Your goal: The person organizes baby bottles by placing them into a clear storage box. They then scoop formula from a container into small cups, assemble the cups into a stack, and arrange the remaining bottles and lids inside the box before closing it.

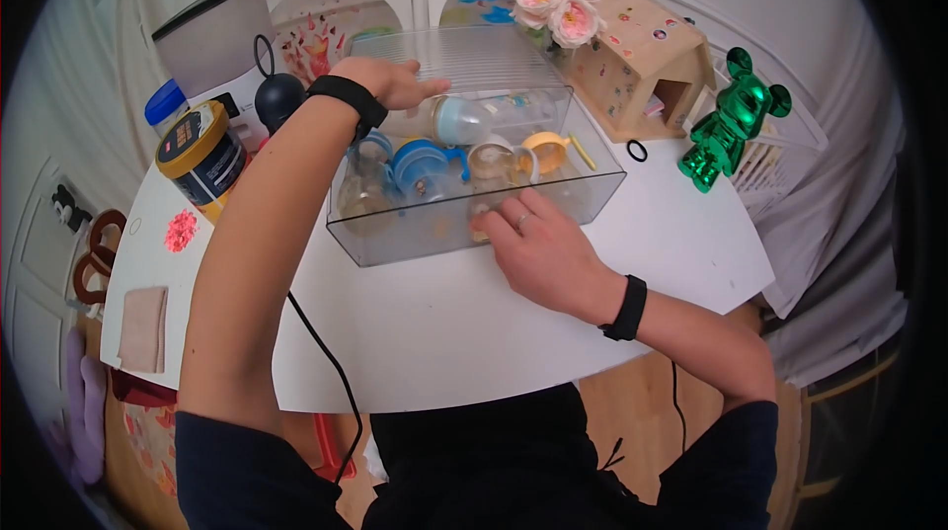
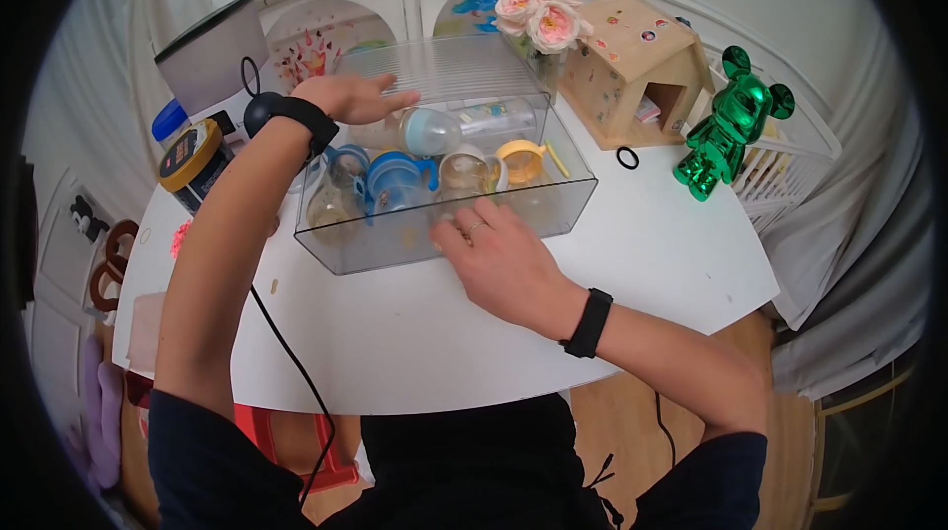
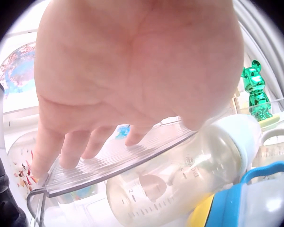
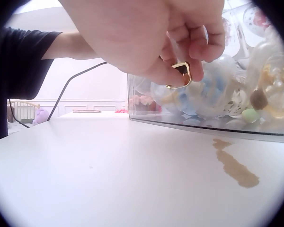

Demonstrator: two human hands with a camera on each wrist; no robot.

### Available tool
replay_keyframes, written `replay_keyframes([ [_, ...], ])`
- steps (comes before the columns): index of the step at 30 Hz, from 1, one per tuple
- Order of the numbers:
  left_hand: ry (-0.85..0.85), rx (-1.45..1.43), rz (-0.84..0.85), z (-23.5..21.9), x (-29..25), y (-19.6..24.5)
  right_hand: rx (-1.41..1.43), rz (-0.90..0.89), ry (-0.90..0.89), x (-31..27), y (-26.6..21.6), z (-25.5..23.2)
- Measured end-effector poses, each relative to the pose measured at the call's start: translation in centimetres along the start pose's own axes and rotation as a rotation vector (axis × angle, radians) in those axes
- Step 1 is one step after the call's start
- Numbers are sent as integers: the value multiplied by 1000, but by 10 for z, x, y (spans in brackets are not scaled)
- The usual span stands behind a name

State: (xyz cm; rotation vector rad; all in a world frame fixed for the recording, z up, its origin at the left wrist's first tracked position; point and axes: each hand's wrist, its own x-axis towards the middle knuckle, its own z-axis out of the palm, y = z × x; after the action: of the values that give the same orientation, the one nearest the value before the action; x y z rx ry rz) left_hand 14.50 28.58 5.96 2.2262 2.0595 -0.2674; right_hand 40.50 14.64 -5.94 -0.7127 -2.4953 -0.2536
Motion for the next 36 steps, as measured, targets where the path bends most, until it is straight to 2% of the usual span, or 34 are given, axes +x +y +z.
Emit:
replay_keyframes([
  [5,85,-103,24,-4,3,-13,10,-25,-86,1,2,-32],
  [7,110,-117,40,-1,-4,-20,47,19,-137,3,8,-55],
  [9,229,-93,89,6,-22,-28,48,59,-147,5,17,-75],
  [11,288,-126,91,-2,-69,-25,14,89,-115,21,36,-92],
  [14,445,-202,188,15,-118,-34,92,323,-263,61,65,-104],
  [15,420,-270,139,17,-139,-30,39,299,-281,73,75,-102],
  [17,439,-217,148,34,-159,-35,-70,244,-317,94,97,-81],
  [20,506,-341,167,58,-179,-38,-164,47,-368,124,110,-55],
  [23,625,-375,292,84,-179,-46,-79,130,-490,151,83,-42],
  [24,575,-397,258,86,-182,-45,-92,159,-547,156,75,-39],
  [27,619,-430,280,98,-180,-48,-121,70,-470,157,78,-20],
  [30,627,-438,284,102,-181,-48,-164,66,-470,158,72,-12],
  [33,654,-417,290,109,-178,-51,-133,103,-517,164,67,-24],
  [36,709,-382,303,113,-179,-49,-107,66,-440,162,62,-34],
])
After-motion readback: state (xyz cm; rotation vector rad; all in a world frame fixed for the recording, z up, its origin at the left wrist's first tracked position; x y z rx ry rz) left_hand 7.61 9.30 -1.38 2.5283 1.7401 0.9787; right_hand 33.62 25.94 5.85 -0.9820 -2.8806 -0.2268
